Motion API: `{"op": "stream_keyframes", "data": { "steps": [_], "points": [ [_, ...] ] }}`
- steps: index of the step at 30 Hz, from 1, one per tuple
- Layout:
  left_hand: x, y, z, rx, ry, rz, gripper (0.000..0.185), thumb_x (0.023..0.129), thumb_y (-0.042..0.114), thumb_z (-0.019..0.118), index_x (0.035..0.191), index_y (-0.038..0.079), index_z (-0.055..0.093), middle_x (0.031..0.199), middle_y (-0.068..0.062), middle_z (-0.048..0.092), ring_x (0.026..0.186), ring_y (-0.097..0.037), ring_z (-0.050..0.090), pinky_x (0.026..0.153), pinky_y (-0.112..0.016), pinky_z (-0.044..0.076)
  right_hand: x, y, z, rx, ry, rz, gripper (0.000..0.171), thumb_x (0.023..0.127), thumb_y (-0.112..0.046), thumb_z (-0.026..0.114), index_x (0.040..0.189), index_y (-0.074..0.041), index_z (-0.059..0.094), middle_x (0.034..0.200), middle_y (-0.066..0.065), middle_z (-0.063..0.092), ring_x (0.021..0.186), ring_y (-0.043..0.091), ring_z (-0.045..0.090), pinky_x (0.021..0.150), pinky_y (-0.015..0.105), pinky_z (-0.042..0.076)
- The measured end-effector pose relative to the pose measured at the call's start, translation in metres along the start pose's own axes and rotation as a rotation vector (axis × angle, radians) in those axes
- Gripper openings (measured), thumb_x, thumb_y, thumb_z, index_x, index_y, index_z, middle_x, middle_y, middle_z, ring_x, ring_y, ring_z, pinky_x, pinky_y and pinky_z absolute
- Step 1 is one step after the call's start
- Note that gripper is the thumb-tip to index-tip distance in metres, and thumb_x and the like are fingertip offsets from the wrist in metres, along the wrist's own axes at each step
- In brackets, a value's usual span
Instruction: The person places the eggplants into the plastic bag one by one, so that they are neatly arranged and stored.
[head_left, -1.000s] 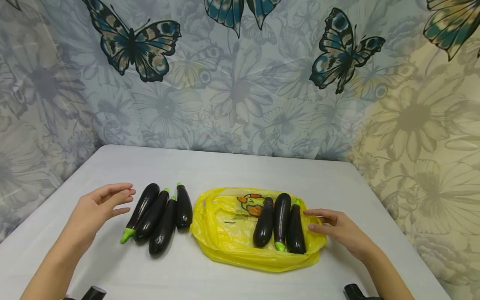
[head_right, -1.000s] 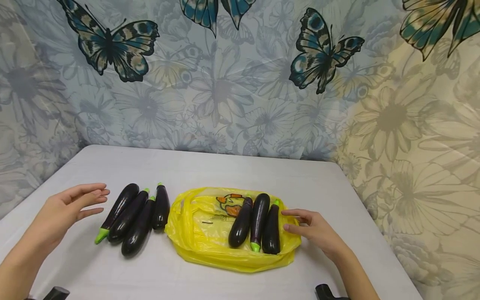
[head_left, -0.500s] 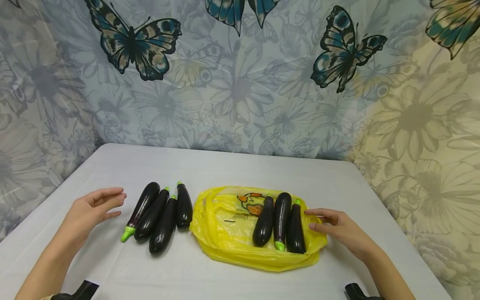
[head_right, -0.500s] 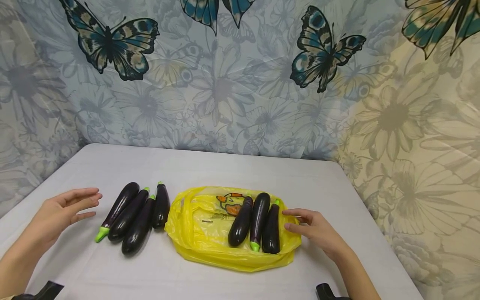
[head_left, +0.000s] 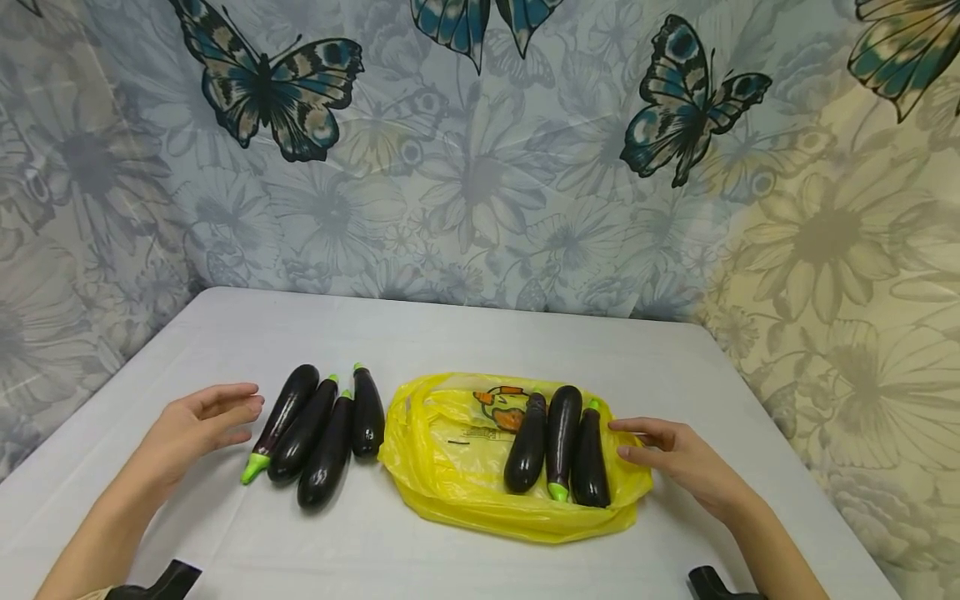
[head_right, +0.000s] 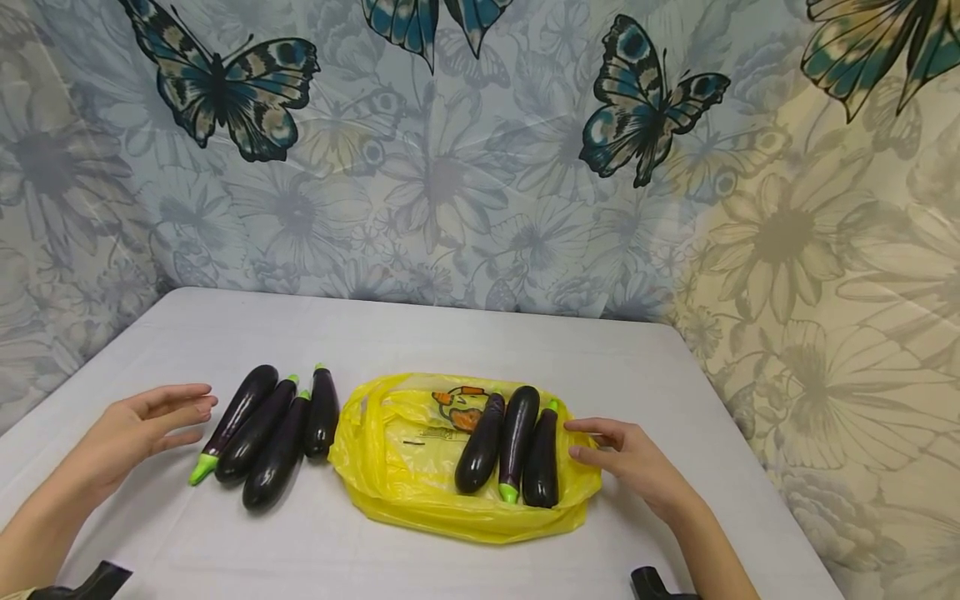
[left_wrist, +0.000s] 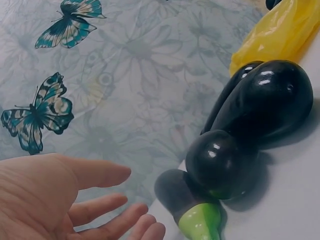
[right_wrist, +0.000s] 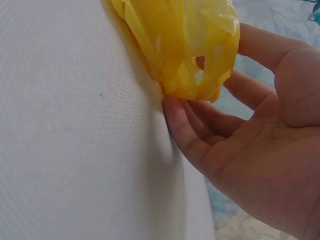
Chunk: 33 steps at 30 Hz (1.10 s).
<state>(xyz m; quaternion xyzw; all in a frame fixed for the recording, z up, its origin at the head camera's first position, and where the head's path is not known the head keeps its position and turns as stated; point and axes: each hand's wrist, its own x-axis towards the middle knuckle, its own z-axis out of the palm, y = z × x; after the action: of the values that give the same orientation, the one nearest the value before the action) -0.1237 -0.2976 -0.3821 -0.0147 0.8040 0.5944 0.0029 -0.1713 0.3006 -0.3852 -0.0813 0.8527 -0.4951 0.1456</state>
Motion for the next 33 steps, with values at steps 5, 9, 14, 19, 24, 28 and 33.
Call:
{"op": "stream_keyframes", "data": {
  "steps": [5, 9, 14, 19, 24, 28, 33],
  "points": [
    [0.0, -0.002, 0.004, -0.001, -0.015, 0.031, 0.063, 0.097, 0.024, 0.066, 0.141, -0.014, 0.04, 0.125, -0.017, 0.061, 0.101, -0.005, 0.064, 0.083, -0.033, 0.056, 0.0, 0.0, 0.0, 0.002, -0.002, 0.002, 0.049, 0.093, -0.025, 0.07, 0.135, -0.002, 0.058, 0.14, 0.017, 0.051, 0.13, 0.037, 0.039, 0.102, 0.055, 0.034],
    [0.0, -0.001, 0.007, 0.012, -0.02, 0.021, 0.063, 0.097, 0.023, 0.066, 0.141, -0.013, 0.039, 0.13, -0.028, 0.055, 0.1, -0.006, 0.064, 0.083, -0.032, 0.056, 0.0, 0.001, -0.001, 0.001, 0.0, 0.004, 0.049, 0.093, -0.026, 0.071, 0.134, -0.003, 0.06, 0.139, 0.017, 0.052, 0.13, 0.037, 0.039, 0.104, 0.055, 0.032],
    [0.0, 0.001, 0.01, 0.031, -0.031, -0.003, 0.065, 0.096, 0.025, 0.068, 0.142, -0.011, 0.04, 0.131, -0.027, 0.055, 0.099, -0.004, 0.064, 0.083, -0.03, 0.055, 0.0, 0.001, 0.0, -0.005, -0.006, -0.009, 0.048, 0.093, -0.025, 0.07, 0.134, -0.002, 0.059, 0.14, 0.017, 0.051, 0.132, 0.038, 0.038, 0.104, 0.057, 0.032],
    [0.0, 0.001, 0.011, 0.045, -0.031, -0.003, 0.067, 0.095, 0.025, 0.069, 0.143, -0.011, 0.04, 0.132, -0.028, 0.054, 0.098, -0.004, 0.064, 0.083, -0.029, 0.055, 0.0, 0.0, 0.0, -0.001, -0.002, -0.004, 0.048, 0.093, -0.025, 0.07, 0.134, -0.002, 0.059, 0.14, 0.016, 0.052, 0.132, 0.037, 0.038, 0.104, 0.056, 0.032],
    [0.0, 0.0, 0.012, 0.053, -0.021, 0.002, 0.066, 0.094, 0.023, 0.07, 0.142, -0.012, 0.041, 0.132, -0.029, 0.053, 0.097, -0.004, 0.065, 0.083, -0.028, 0.055, 0.0, 0.0, -0.001, 0.0, -0.004, 0.0, 0.048, 0.093, -0.026, 0.07, 0.134, -0.002, 0.06, 0.14, 0.017, 0.051, 0.132, 0.038, 0.037, 0.105, 0.057, 0.031],
    [0.001, -0.004, 0.014, 0.066, -0.019, -0.006, 0.066, 0.093, 0.021, 0.072, 0.141, -0.012, 0.041, 0.132, -0.03, 0.053, 0.095, -0.005, 0.065, 0.082, -0.028, 0.055, 0.0, 0.0, 0.0, -0.004, 0.001, 0.001, 0.048, 0.093, -0.026, 0.07, 0.133, -0.002, 0.06, 0.139, 0.017, 0.052, 0.132, 0.038, 0.038, 0.106, 0.058, 0.03],
    [0.002, -0.008, 0.016, 0.103, -0.019, -0.017, 0.066, 0.092, 0.02, 0.073, 0.14, -0.012, 0.043, 0.132, -0.029, 0.054, 0.092, -0.004, 0.065, 0.079, -0.028, 0.056, 0.0, 0.001, 0.0, -0.011, 0.01, 0.011, 0.048, 0.093, -0.028, 0.071, 0.133, -0.003, 0.061, 0.138, 0.016, 0.053, 0.13, 0.037, 0.04, 0.104, 0.056, 0.032]
  ]
}}
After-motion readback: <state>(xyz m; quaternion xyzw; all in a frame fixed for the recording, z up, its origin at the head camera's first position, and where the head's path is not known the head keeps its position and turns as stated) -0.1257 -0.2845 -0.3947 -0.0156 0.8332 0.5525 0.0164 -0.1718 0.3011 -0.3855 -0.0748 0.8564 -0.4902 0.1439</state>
